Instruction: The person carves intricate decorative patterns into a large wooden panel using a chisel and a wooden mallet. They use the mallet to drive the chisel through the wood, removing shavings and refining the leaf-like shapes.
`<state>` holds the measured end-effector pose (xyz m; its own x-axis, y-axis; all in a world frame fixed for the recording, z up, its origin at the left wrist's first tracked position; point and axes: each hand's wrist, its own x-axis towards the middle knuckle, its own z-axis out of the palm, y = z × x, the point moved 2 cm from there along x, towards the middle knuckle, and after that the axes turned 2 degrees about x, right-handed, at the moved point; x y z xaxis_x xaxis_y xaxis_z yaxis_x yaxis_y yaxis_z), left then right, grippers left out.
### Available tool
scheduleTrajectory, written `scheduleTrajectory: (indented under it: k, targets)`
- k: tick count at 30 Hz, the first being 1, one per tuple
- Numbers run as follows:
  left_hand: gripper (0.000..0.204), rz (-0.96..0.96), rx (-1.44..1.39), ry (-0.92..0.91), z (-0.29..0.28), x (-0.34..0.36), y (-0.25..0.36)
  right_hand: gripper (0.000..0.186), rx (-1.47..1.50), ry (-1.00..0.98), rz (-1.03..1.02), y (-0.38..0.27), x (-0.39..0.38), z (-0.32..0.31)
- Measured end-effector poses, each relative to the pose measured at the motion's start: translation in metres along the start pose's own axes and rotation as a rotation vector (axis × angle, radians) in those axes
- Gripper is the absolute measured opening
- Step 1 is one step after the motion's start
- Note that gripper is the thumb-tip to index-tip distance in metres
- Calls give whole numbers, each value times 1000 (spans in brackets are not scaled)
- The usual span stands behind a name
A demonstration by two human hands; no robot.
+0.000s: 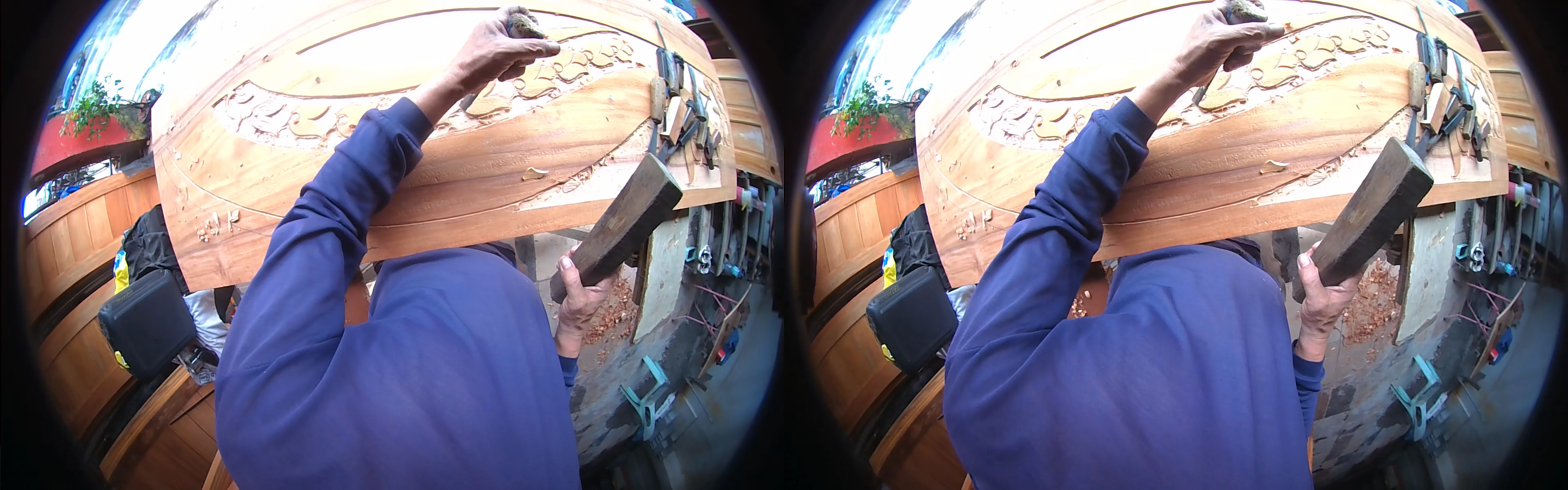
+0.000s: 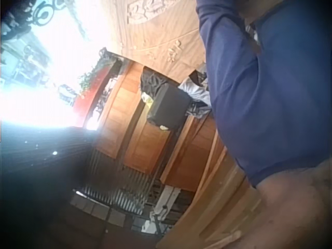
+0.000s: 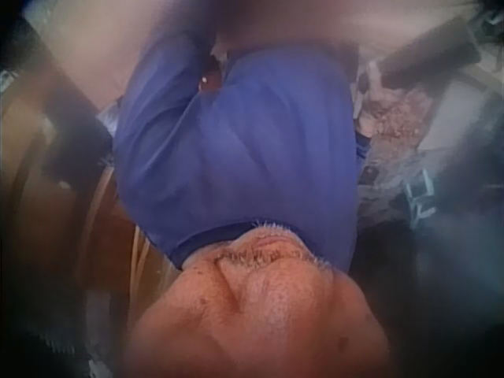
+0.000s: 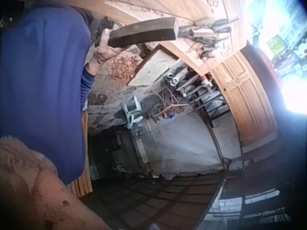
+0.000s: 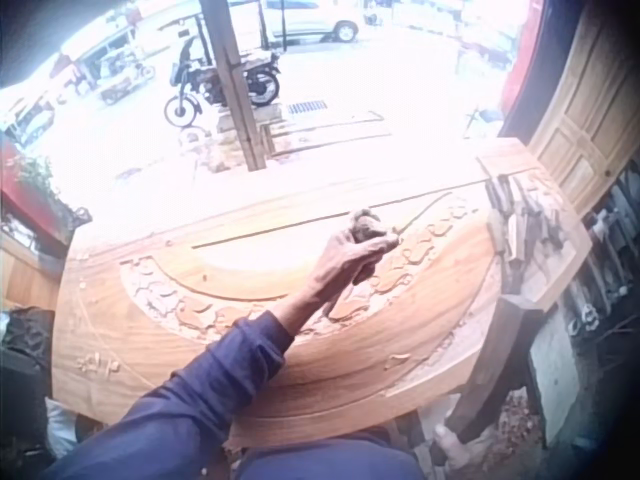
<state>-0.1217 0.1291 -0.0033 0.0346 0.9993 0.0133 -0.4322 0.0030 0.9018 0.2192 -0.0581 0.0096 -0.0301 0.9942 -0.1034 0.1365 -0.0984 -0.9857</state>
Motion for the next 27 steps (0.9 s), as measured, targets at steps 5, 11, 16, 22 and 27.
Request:
scheduleTrajectory:
  k: [5, 11, 16, 22, 27]
  targets:
    - [20, -55, 53, 15, 2, 6, -5, 55, 31, 10, -9, -5, 1, 5]
    - [22, 17, 31, -13, 7, 5, -1, 60, 39, -6, -5, -2, 3, 3]
    - [24, 29, -5, -14, -1, 7, -6, 62, 31, -18, -18, -4, 4, 5]
    - [21, 71, -92, 51, -5, 5, -7, 61, 23, -42, -18, -10, 8, 8]
    - [19, 169, -94, 175, -8, -13, -2, 59, -155, -60, -141, -42, 32, 11]
